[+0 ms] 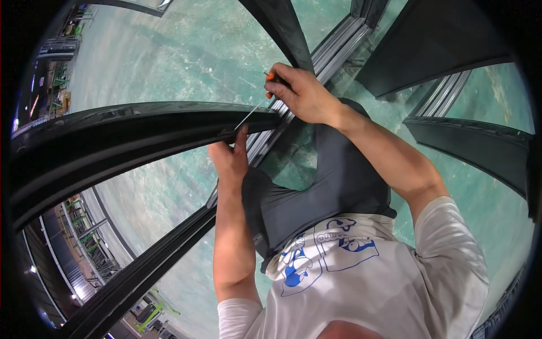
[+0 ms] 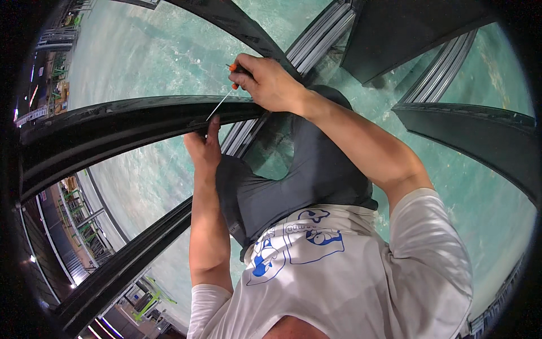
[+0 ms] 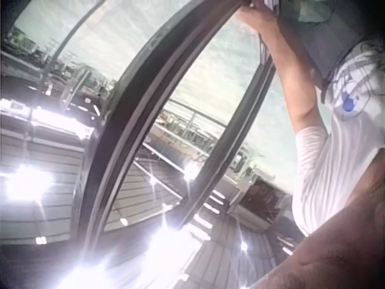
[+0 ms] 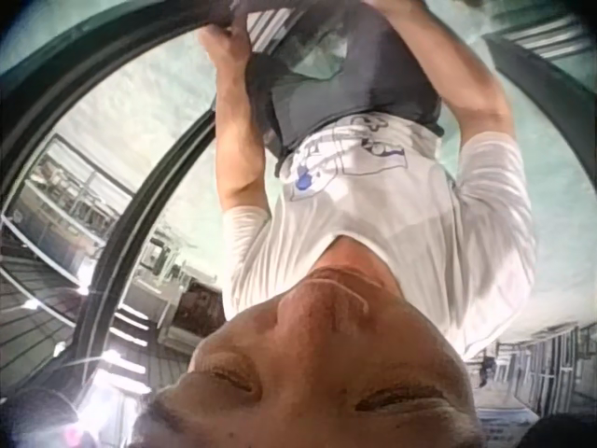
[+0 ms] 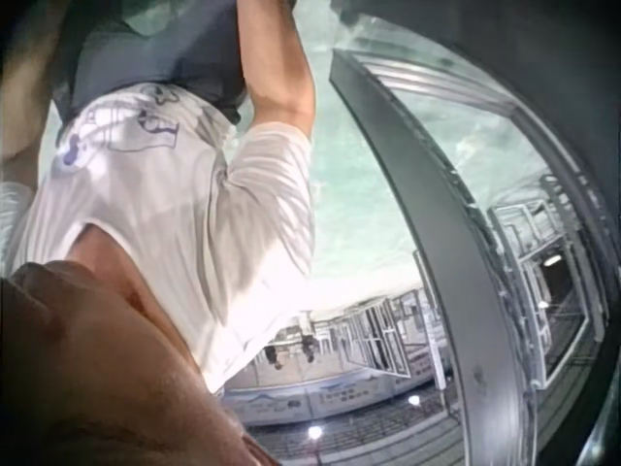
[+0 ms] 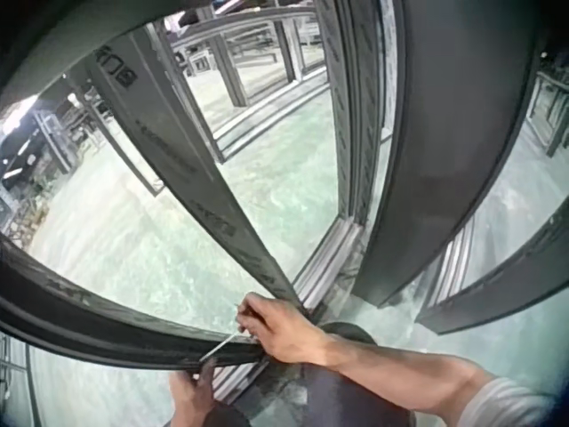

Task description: Assembling and securing components of metal window frames using a screwdriver.

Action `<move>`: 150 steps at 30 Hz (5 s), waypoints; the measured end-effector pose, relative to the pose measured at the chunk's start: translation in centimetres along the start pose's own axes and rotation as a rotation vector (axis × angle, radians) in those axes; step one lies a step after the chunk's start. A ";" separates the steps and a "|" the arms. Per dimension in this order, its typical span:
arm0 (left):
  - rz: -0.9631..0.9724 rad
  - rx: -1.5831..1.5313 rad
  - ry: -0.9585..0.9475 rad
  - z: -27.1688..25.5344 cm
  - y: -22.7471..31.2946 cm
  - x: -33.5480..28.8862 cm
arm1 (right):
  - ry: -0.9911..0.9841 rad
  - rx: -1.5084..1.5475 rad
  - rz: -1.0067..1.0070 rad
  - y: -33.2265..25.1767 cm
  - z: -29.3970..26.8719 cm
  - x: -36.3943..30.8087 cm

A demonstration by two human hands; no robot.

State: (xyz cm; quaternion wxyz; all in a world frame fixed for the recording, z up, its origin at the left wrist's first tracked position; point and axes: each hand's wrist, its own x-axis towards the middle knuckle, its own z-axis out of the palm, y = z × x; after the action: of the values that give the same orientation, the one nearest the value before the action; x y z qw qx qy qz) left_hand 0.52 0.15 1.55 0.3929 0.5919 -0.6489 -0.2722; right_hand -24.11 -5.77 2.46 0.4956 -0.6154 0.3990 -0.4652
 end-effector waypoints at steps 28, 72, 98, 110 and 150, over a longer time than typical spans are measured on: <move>0.071 0.016 0.015 0.3 -0.1 0.1 | -0.191 0.110 0.501 -0.7 -0.3 2.9; 0.045 -0.004 -0.010 0.1 -0.9 -0.1 | -0.054 -0.223 0.031 0.2 0.9 2.4; 0.069 0.004 0.028 0.3 -0.2 0.2 | 0.027 0.331 0.006 0.7 1.6 0.2; 0.113 0.019 0.037 0.2 -1.0 0.2 | 0.036 -0.018 -0.046 -0.4 0.6 0.4; 0.092 0.080 0.012 0.1 -0.6 0.3 | 0.151 -0.236 -0.249 -1.1 0.8 0.4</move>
State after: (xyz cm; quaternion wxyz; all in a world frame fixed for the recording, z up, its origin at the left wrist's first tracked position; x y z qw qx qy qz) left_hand 0.81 -0.21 1.03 0.3848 0.5782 -0.6835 -0.2244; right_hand -23.23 -5.80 3.53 0.3274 -0.6771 0.4078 -0.5178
